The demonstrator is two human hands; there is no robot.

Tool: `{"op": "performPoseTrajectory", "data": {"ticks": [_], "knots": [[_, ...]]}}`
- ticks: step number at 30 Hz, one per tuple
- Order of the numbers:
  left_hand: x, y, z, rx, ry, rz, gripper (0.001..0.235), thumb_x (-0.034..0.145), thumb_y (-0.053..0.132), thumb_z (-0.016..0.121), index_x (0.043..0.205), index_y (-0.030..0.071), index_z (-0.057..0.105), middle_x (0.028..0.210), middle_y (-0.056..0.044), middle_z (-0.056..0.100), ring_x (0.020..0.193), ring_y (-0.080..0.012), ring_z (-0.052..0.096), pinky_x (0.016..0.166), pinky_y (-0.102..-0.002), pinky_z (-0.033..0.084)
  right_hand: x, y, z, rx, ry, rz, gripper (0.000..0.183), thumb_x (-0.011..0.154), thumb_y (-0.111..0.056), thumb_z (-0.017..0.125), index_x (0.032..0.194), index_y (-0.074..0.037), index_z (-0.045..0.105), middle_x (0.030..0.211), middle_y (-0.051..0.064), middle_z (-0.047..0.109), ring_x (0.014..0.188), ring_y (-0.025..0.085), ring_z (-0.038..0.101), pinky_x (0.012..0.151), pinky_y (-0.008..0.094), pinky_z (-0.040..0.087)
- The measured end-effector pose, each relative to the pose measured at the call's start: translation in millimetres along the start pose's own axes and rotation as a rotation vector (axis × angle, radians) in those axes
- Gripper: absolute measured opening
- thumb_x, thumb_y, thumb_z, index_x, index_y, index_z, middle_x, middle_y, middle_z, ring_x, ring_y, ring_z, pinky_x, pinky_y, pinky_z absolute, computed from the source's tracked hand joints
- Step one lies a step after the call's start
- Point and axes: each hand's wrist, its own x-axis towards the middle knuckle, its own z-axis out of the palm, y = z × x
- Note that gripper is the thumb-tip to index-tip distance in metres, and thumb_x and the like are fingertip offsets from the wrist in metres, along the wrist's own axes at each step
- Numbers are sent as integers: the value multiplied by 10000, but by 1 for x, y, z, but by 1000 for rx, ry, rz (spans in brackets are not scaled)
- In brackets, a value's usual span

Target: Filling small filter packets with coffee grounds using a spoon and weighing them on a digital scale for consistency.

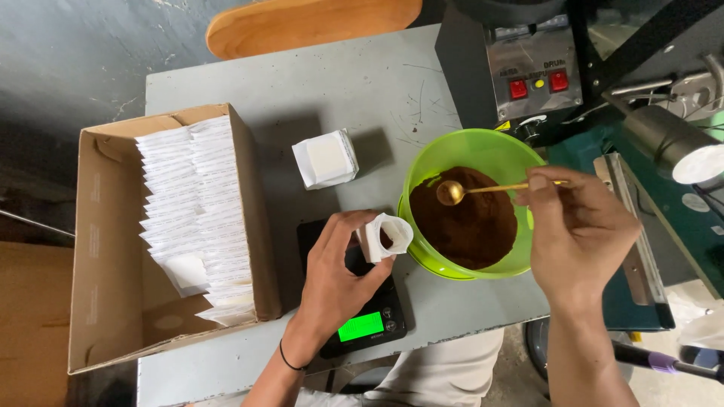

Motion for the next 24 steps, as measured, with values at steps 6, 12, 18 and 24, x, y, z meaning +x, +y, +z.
{"op": "performPoseTrajectory", "data": {"ticks": [6, 12, 18, 24], "knots": [[-3, -2, -5, 23, 25, 26, 365, 691, 95, 625, 1013, 64, 459, 945, -48, 539, 799, -178, 513, 677, -269, 420, 3, 10, 2, -337, -229, -348, 83, 844, -1, 565, 886, 3, 637, 863, 97, 623, 804, 240, 571, 713, 349, 448], [-15, -17, -8, 274, -44, -88, 415, 688, 108, 627, 1048, 17, 441, 1023, -115, 491, 933, -261, 464, 744, -345, 409, 1, 9, 5, -340, -342, -272, 106, 816, -9, 578, 900, -7, 643, 842, 97, 625, 795, 222, 583, 663, 327, 492], [-27, -26, -9, 384, -51, -47, 415, 664, 62, 612, 1042, 15, 448, 1008, -132, 477, 894, -300, 441, 768, -382, 385, -3, -2, 11, -322, -404, -195, 111, 805, -18, 578, 893, -30, 645, 820, 113, 615, 707, 183, 570, 565, 276, 470], [-30, -33, -8, 398, -20, 37, 467, 694, 157, 649, 1073, -23, 444, 1048, -152, 504, 958, -305, 424, 811, -387, 385, -4, -3, 15, -295, -424, -237, 106, 809, -6, 572, 896, -7, 633, 854, 131, 620, 766, 217, 587, 658, 308, 479]]}}
